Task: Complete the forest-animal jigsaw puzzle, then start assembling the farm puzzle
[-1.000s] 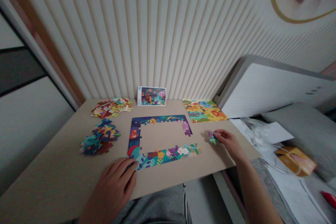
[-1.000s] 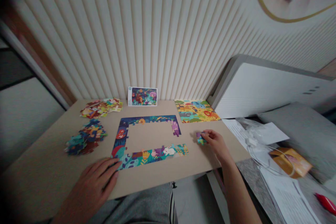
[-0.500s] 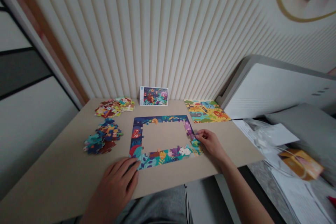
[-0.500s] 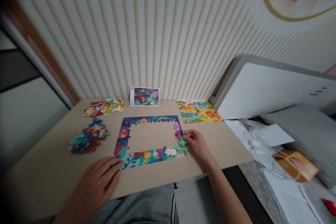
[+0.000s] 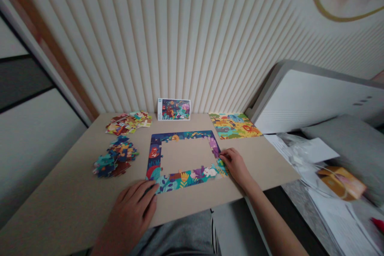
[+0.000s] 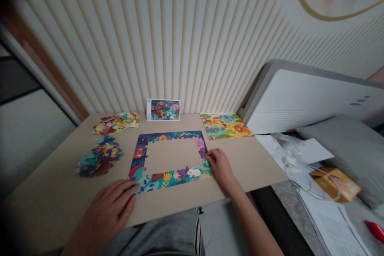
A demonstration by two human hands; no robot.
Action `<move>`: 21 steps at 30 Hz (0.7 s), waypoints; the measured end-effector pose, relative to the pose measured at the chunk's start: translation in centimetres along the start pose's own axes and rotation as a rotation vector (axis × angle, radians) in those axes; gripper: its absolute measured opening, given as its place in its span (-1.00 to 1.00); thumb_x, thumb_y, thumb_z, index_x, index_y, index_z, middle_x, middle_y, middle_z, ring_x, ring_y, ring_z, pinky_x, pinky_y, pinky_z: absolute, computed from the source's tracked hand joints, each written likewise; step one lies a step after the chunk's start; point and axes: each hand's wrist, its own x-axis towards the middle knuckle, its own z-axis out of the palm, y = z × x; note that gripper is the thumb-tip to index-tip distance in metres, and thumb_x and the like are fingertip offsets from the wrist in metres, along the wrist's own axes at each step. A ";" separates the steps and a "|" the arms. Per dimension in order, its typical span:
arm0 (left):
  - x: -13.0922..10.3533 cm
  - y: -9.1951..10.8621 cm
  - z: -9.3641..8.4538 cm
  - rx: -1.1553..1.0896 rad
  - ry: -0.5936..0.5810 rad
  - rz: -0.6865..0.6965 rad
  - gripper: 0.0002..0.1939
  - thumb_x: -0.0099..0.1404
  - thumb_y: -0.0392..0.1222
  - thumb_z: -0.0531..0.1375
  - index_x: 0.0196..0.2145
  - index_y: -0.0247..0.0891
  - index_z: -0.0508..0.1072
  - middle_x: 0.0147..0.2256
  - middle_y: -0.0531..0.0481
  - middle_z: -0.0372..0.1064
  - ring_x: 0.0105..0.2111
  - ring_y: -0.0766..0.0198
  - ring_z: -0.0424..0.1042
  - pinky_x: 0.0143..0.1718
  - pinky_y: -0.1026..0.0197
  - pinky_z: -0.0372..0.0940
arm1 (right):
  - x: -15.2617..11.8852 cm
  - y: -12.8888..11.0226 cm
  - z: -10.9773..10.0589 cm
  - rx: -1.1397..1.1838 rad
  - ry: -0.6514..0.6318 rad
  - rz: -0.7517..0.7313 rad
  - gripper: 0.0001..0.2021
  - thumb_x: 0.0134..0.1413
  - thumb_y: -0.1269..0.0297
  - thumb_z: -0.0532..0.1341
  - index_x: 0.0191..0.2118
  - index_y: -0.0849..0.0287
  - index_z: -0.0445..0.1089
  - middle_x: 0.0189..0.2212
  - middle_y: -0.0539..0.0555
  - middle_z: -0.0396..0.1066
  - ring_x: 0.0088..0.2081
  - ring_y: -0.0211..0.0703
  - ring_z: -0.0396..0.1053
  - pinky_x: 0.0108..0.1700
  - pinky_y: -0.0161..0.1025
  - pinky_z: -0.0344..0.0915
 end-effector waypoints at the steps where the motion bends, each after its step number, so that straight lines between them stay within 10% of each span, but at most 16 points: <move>1: 0.0 0.0 0.0 0.006 0.003 -0.001 -0.68 0.36 -0.14 0.16 0.05 -0.17 0.48 0.01 -0.10 0.47 0.03 0.02 0.38 0.10 -0.07 0.19 | 0.0 -0.1 0.0 -0.011 -0.011 -0.020 -0.88 0.23 0.23 0.22 -0.26 0.10 0.50 -0.24 0.11 0.46 -0.18 -0.05 0.41 -0.08 -0.15 0.33; 21: 0.0 -0.2 0.6 0.026 0.002 -0.104 -0.50 0.37 -0.08 0.13 0.22 -0.23 0.33 0.18 -0.23 0.31 0.17 -0.03 0.31 0.19 -0.10 0.23 | -1.6 -4.3 0.2 -0.477 -0.039 -0.139 -0.71 0.35 0.09 0.11 -0.12 0.07 0.54 -0.10 0.19 0.53 -0.03 0.04 0.39 0.06 -0.02 0.18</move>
